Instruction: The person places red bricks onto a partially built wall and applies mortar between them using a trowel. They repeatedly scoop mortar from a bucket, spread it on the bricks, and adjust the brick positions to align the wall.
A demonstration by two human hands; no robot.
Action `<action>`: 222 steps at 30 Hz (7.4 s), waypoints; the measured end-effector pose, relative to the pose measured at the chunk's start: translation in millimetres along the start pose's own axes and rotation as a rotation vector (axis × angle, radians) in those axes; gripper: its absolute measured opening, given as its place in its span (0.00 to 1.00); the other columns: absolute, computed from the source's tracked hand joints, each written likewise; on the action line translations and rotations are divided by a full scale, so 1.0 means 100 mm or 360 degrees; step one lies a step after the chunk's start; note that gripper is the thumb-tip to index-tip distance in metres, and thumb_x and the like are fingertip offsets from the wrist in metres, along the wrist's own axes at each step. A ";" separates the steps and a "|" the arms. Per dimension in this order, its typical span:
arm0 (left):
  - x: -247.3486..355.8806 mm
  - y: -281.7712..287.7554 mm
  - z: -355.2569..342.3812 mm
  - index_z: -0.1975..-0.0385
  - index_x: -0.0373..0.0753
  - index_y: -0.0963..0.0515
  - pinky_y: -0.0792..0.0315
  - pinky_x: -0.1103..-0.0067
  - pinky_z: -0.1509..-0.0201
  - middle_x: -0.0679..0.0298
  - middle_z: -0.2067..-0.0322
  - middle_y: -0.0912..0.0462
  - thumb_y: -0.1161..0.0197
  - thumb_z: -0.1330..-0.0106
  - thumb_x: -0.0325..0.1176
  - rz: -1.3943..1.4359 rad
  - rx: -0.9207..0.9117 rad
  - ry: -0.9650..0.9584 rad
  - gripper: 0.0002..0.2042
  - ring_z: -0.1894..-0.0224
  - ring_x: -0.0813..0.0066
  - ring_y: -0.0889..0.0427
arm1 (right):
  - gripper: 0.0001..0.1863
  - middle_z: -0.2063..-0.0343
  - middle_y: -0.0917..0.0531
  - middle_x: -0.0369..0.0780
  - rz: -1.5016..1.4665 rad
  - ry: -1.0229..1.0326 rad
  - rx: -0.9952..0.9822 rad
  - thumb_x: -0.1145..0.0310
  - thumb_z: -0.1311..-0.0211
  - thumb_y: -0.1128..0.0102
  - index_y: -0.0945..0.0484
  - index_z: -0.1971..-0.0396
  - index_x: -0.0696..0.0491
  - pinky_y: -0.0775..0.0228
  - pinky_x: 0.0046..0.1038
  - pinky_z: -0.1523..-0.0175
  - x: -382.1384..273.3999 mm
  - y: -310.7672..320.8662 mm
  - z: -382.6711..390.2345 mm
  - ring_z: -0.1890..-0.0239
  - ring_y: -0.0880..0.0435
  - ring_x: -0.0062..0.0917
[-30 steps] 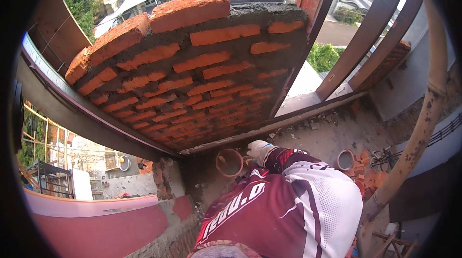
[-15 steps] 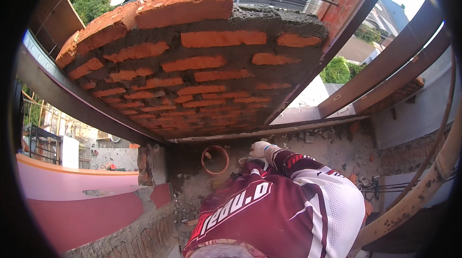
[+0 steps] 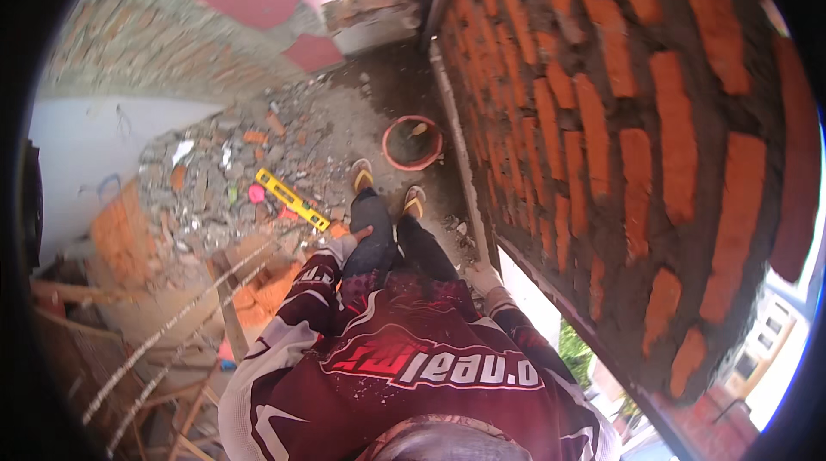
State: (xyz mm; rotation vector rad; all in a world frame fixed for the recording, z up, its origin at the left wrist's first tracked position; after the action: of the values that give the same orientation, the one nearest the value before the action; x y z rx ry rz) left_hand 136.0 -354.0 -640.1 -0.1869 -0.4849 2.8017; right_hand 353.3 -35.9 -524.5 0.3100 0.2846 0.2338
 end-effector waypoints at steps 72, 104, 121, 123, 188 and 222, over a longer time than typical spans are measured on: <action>-0.19 0.89 -0.42 0.23 0.29 0.50 0.38 0.64 0.24 0.40 0.30 0.32 0.22 0.53 0.64 -0.0097 0.1150 -0.1087 0.65 0.27 0.45 0.32 | 0.32 0.35 0.29 0.43 -0.0167 0.0151 -0.0576 0.59 0.24 0.41 0.38 0.26 0.50 0.17 0.47 0.46 -0.97 -1.28 -1.38 0.42 0.21 0.35; 1.58 -5.44 5.83 0.24 0.23 0.52 0.37 0.57 0.27 0.37 0.35 0.35 0.15 0.57 0.51 -0.2981 -0.1339 -0.3203 0.66 0.32 0.42 0.32 | 0.35 0.42 0.19 0.43 -0.1973 0.1866 0.2000 0.71 0.43 0.24 0.30 0.36 0.58 0.23 0.34 0.38 -3.44 2.12 3.59 0.42 0.18 0.27; -0.47 -7.35 6.21 0.50 0.26 0.21 0.20 0.70 0.46 0.49 0.59 0.13 0.19 0.65 0.58 -0.4036 -0.2096 -0.2835 0.46 0.56 0.58 0.12 | 0.23 0.47 0.20 0.46 -0.2588 0.2432 0.2523 0.71 0.27 0.40 0.32 0.37 0.64 0.14 0.28 0.54 -1.84 2.63 5.12 0.49 0.13 0.30; -0.50 -7.50 6.17 0.50 0.26 0.21 0.19 0.71 0.46 0.49 0.59 0.13 0.18 0.66 0.57 -0.4123 -0.2008 -0.2888 0.46 0.56 0.58 0.12 | 0.22 0.50 0.18 0.46 -0.2694 0.2341 0.2556 0.70 0.27 0.39 0.30 0.39 0.64 0.17 0.24 0.60 -1.78 2.70 5.07 0.54 0.11 0.29; 0.64 -8.01 5.69 0.29 0.29 0.34 0.29 0.70 0.34 0.46 0.41 0.21 0.11 0.62 0.51 -0.4023 -0.1773 -0.2465 0.59 0.40 0.57 0.21 | 0.41 0.51 0.14 0.50 -0.0273 -0.0141 0.4281 0.56 0.47 0.18 0.24 0.37 0.59 0.19 0.37 0.48 -1.15 2.52 5.86 0.51 0.13 0.41; 0.75 -8.18 5.56 0.32 0.29 0.28 0.31 0.75 0.29 0.58 0.41 0.18 0.18 0.43 0.50 -0.3822 -0.2281 -0.1872 0.44 0.38 0.69 0.21 | 0.23 0.65 0.10 0.46 0.0755 -0.0034 0.2740 0.53 0.20 0.51 0.12 0.52 0.54 0.18 0.39 0.50 -2.07 4.23 5.83 0.60 0.11 0.41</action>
State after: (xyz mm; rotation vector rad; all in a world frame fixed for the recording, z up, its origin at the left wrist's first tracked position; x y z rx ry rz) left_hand 180.8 234.0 156.9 0.9818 -1.2915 -0.2626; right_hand 263.8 145.0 197.3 2.0962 0.3291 0.4075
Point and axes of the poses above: each hand's wrist, its own z-axis away from the middle knuckle, its own y-axis out of the back of the hand, x = y × z, the point moved 10 cm from there along -z, towards the middle knuckle
